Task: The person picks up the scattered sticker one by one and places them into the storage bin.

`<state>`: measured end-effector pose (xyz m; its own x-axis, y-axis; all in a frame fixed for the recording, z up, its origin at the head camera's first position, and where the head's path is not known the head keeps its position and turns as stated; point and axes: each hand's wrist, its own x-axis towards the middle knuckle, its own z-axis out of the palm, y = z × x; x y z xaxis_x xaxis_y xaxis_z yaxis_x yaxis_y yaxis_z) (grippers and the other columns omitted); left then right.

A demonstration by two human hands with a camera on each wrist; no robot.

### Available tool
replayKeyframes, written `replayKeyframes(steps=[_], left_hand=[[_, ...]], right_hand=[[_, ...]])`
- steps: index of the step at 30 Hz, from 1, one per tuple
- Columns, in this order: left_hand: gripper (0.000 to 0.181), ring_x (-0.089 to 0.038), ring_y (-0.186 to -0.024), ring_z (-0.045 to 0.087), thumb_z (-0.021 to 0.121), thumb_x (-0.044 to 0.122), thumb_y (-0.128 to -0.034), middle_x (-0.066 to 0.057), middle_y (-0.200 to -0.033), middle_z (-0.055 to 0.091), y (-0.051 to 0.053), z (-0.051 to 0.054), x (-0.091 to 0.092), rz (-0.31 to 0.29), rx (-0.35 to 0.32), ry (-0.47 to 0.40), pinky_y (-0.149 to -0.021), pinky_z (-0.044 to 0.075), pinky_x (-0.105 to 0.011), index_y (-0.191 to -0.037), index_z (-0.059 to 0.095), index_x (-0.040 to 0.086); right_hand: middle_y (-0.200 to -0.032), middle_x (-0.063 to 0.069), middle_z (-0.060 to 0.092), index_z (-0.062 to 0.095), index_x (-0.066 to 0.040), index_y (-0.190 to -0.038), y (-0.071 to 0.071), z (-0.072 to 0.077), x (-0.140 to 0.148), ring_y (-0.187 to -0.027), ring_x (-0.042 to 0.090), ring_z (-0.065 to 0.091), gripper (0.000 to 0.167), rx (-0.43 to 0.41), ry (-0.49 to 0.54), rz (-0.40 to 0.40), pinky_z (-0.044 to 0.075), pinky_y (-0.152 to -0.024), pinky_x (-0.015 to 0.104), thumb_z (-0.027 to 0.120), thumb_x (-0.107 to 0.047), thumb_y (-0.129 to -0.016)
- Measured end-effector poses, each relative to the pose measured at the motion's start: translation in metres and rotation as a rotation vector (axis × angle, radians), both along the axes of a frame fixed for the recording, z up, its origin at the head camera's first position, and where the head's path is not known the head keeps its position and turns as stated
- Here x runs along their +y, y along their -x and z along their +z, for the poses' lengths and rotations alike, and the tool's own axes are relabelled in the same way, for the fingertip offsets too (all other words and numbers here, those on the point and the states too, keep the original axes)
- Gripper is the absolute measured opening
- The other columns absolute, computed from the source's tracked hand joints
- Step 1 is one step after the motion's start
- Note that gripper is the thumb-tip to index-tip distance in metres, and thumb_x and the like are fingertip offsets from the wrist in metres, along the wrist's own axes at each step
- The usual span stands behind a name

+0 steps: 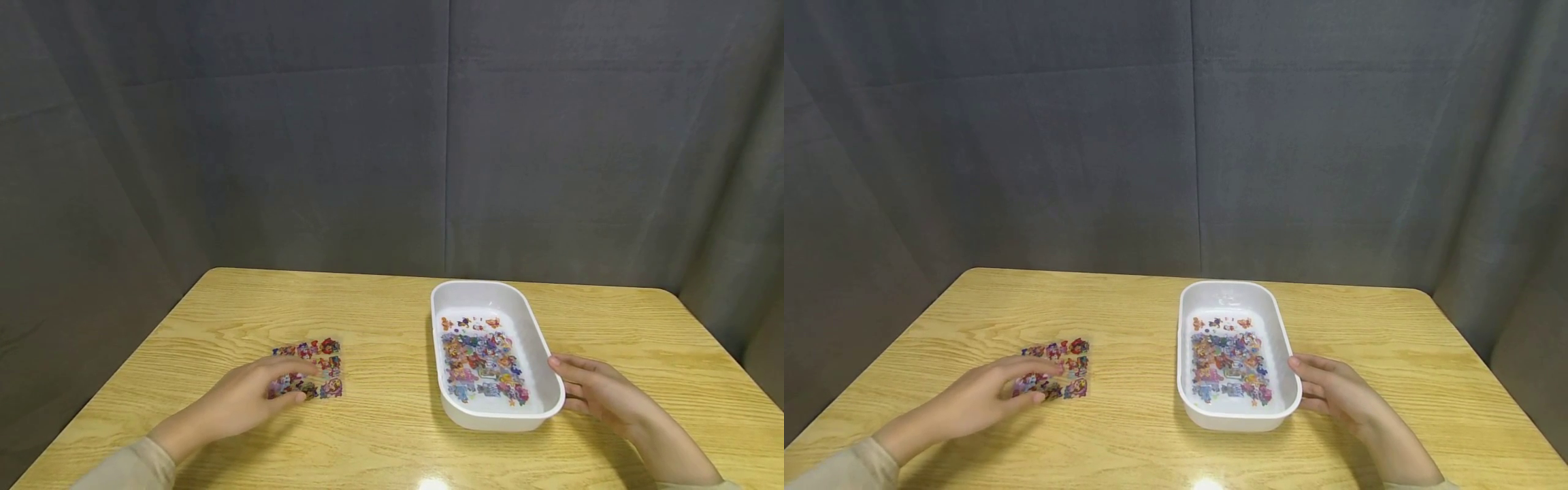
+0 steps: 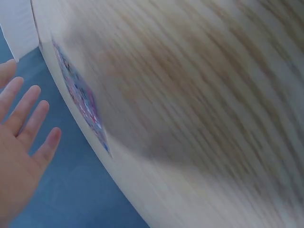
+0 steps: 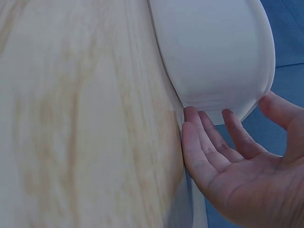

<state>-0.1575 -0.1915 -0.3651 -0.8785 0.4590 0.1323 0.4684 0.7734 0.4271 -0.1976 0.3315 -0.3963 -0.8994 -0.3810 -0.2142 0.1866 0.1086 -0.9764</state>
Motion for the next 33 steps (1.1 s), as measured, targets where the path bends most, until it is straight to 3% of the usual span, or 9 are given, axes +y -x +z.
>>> replayKeyframes(steps=[8,19,26,33], left_hand=[[0.04,-0.029,-0.134,0.047,0.07,0.031,-0.0942,0.005,-0.14,0.056,0.008,-0.004,-0.012,0.053,-0.096,-0.029,-0.101,0.042,-0.059,-0.133,0.061,0.034],[0.041,-0.033,-0.134,0.046,0.069,0.031,-0.0944,-0.002,-0.144,0.054,0.014,-0.009,-0.024,0.107,-0.147,-0.059,-0.105,0.037,-0.061,-0.135,0.061,0.029],[0.047,-0.034,-0.135,0.044,0.069,0.042,-0.0924,-0.003,-0.143,0.053,0.017,-0.013,-0.03,0.084,-0.168,-0.059,-0.104,0.037,-0.061,-0.136,0.059,0.029],[0.048,-0.036,-0.135,0.043,0.068,0.038,-0.0944,-0.002,-0.141,0.054,0.021,-0.016,-0.037,0.057,-0.2,-0.08,-0.105,0.037,-0.061,-0.139,0.056,0.025]], right_hand=[[-0.114,-0.001,0.065,0.01,0.026,-0.143,-0.001,0.001,0.0,-0.102,0.012,0.067,0.073,-0.003,-0.001,0.006,0.055,-0.088,0.033,0.045,-0.027,-0.107],[-0.115,0.0,0.065,0.011,0.025,-0.144,-0.001,0.002,0.0,-0.103,0.013,0.066,0.072,-0.011,-0.007,0.002,0.055,-0.088,0.033,0.045,-0.027,-0.107],[-0.115,0.0,0.065,0.013,0.025,-0.143,0.0,0.004,-0.001,-0.103,0.013,0.066,0.07,-0.006,0.003,0.007,0.055,-0.088,0.033,0.044,-0.026,-0.108],[-0.115,-0.001,0.065,0.012,0.027,-0.142,-0.001,0.003,-0.001,-0.102,0.012,0.066,0.068,0.002,0.005,0.015,0.056,-0.087,0.032,0.042,-0.024,-0.108]])
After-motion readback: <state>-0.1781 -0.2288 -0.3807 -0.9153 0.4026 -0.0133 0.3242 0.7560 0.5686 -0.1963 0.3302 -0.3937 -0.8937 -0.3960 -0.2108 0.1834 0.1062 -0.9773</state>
